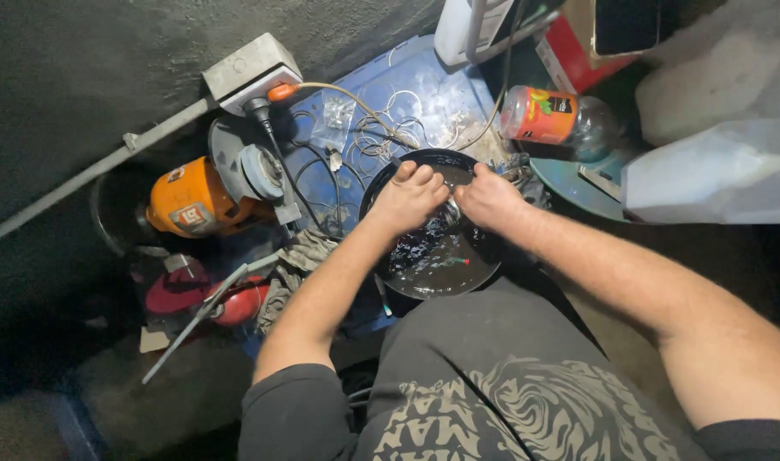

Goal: Rinsing and cleaning a piston assembly in a bowl of solvent at a workbench.

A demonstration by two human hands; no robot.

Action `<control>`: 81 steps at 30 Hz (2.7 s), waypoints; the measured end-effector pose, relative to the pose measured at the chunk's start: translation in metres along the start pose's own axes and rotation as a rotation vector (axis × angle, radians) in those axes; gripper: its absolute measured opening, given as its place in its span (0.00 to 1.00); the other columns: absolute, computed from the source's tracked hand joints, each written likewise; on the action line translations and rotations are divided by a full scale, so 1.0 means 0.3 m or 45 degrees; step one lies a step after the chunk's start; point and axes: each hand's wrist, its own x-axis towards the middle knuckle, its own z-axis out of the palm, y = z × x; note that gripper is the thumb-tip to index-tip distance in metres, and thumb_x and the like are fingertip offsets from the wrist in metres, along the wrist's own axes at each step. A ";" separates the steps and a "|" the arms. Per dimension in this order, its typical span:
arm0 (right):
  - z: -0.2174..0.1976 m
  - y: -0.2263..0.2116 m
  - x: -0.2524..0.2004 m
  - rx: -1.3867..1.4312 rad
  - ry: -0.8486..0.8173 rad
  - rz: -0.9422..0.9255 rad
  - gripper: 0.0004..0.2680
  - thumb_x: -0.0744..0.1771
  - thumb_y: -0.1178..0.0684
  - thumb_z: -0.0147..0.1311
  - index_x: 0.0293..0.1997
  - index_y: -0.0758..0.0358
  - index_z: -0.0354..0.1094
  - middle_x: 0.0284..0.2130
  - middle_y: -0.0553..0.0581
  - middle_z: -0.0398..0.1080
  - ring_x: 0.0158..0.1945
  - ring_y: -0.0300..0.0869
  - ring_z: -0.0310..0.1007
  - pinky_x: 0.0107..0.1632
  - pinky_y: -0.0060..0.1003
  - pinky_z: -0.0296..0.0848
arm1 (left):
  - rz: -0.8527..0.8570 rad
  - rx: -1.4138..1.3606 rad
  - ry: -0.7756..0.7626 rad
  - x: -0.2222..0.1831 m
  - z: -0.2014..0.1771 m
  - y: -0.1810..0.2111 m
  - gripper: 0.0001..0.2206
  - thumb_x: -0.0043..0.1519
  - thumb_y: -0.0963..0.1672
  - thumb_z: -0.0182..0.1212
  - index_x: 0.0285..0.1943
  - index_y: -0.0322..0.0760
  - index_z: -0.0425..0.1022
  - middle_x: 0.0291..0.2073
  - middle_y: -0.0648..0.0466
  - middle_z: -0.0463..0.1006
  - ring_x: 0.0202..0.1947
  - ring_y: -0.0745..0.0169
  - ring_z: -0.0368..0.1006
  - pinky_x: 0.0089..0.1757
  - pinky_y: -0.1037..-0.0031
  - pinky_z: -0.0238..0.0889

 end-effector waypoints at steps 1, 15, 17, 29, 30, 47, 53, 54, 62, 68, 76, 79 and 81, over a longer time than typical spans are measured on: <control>-0.014 -0.004 -0.001 0.009 -0.002 0.012 0.08 0.64 0.60 0.41 0.34 0.63 0.71 0.22 0.61 0.76 0.25 0.51 0.75 0.50 0.55 0.57 | 0.010 -0.010 -0.007 0.003 0.001 0.010 0.04 0.61 0.41 0.51 0.35 0.47 0.69 0.28 0.56 0.63 0.36 0.57 0.60 0.48 0.64 0.51; -0.162 -0.011 0.038 0.187 -0.505 0.176 0.20 0.66 0.34 0.47 0.45 0.62 0.75 0.30 0.60 0.79 0.36 0.53 0.81 0.48 0.51 0.63 | -0.900 0.371 -0.650 -0.207 -0.038 0.292 0.07 0.61 0.44 0.57 0.29 0.44 0.72 0.19 0.61 0.66 0.15 0.61 0.73 0.19 0.70 0.63; -0.245 -0.041 0.022 0.209 -0.578 0.226 0.24 0.65 0.29 0.48 0.47 0.64 0.74 0.30 0.60 0.79 0.36 0.53 0.81 0.45 0.49 0.66 | -0.980 0.290 -0.686 -0.250 0.016 0.341 0.07 0.60 0.43 0.58 0.28 0.41 0.74 0.19 0.58 0.70 0.18 0.57 0.76 0.20 0.65 0.66; -0.310 -0.078 -0.016 0.271 -0.752 0.332 0.28 0.67 0.27 0.44 0.58 0.66 0.69 0.36 0.62 0.80 0.42 0.52 0.82 0.45 0.47 0.71 | -1.058 0.043 -0.739 -0.082 -0.220 0.283 0.11 0.60 0.49 0.63 0.39 0.40 0.76 0.26 0.54 0.76 0.27 0.51 0.80 0.28 0.61 0.74; -0.314 -0.074 -0.020 0.287 -0.761 0.325 0.28 0.67 0.27 0.42 0.58 0.66 0.69 0.37 0.62 0.80 0.43 0.52 0.82 0.46 0.47 0.71 | -1.080 0.057 -0.702 -0.031 -0.291 0.266 0.11 0.62 0.50 0.61 0.41 0.40 0.77 0.28 0.55 0.75 0.29 0.52 0.79 0.29 0.64 0.74; -0.359 -0.056 -0.026 0.286 -0.755 0.325 0.30 0.68 0.26 0.39 0.61 0.67 0.67 0.40 0.61 0.80 0.47 0.51 0.82 0.49 0.47 0.72 | -1.094 0.241 -0.322 -0.137 -0.290 0.362 0.10 0.59 0.44 0.61 0.47 0.40 0.80 0.46 0.45 0.76 0.50 0.45 0.70 0.43 0.62 0.61; -0.456 -0.073 -0.018 0.277 -0.781 0.319 0.29 0.67 0.25 0.39 0.56 0.67 0.69 0.39 0.62 0.80 0.46 0.51 0.82 0.48 0.48 0.75 | -1.291 0.603 -0.256 -0.320 -0.400 0.332 0.08 0.61 0.43 0.56 0.47 0.45 0.77 0.44 0.52 0.76 0.43 0.53 0.71 0.41 0.64 0.62; -0.469 -0.077 -0.023 0.289 -0.792 0.324 0.30 0.67 0.25 0.38 0.55 0.67 0.70 0.39 0.62 0.80 0.46 0.51 0.82 0.48 0.48 0.75 | -1.346 0.880 -0.342 -0.389 -0.397 0.327 0.06 0.61 0.42 0.54 0.43 0.46 0.76 0.37 0.55 0.75 0.35 0.55 0.71 0.36 0.64 0.61; -0.707 -0.178 0.050 0.383 -0.774 0.227 0.30 0.68 0.24 0.36 0.57 0.66 0.68 0.39 0.65 0.80 0.48 0.55 0.81 0.48 0.50 0.77 | -1.503 0.868 -0.253 -0.566 -0.402 0.292 0.08 0.65 0.46 0.57 0.31 0.47 0.73 0.27 0.57 0.73 0.34 0.57 0.72 0.37 0.66 0.63; -0.717 -0.210 0.077 0.401 -0.742 0.167 0.32 0.67 0.22 0.36 0.61 0.65 0.66 0.39 0.66 0.79 0.48 0.56 0.81 0.47 0.51 0.78 | -1.639 0.614 0.141 -0.466 -0.475 0.312 0.19 0.70 0.54 0.51 0.27 0.47 0.67 0.25 0.59 0.65 0.36 0.57 0.67 0.39 0.66 0.61; -0.758 -0.197 0.092 0.563 -0.776 0.219 0.34 0.67 0.21 0.33 0.60 0.66 0.68 0.39 0.70 0.79 0.49 0.59 0.80 0.48 0.52 0.77 | -2.049 -0.334 0.303 -0.232 -0.512 0.371 0.11 0.66 0.47 0.55 0.49 0.38 0.63 0.39 0.36 0.75 0.46 0.25 0.75 0.47 0.43 0.67; -0.742 -0.186 0.094 0.617 -0.754 0.216 0.32 0.67 0.21 0.36 0.60 0.65 0.67 0.39 0.69 0.79 0.49 0.59 0.80 0.48 0.53 0.77 | -2.105 -0.624 0.198 -0.180 -0.513 0.388 0.08 0.66 0.42 0.48 0.53 0.44 0.60 0.44 0.34 0.79 0.49 0.25 0.76 0.50 0.44 0.68; -0.746 -0.172 0.091 0.651 -0.746 0.228 0.33 0.67 0.21 0.36 0.60 0.66 0.67 0.39 0.71 0.78 0.49 0.60 0.80 0.49 0.53 0.77 | -2.128 -0.596 0.288 -0.195 -0.487 0.379 0.08 0.67 0.41 0.48 0.52 0.51 0.65 0.45 0.40 0.81 0.51 0.31 0.76 0.51 0.50 0.69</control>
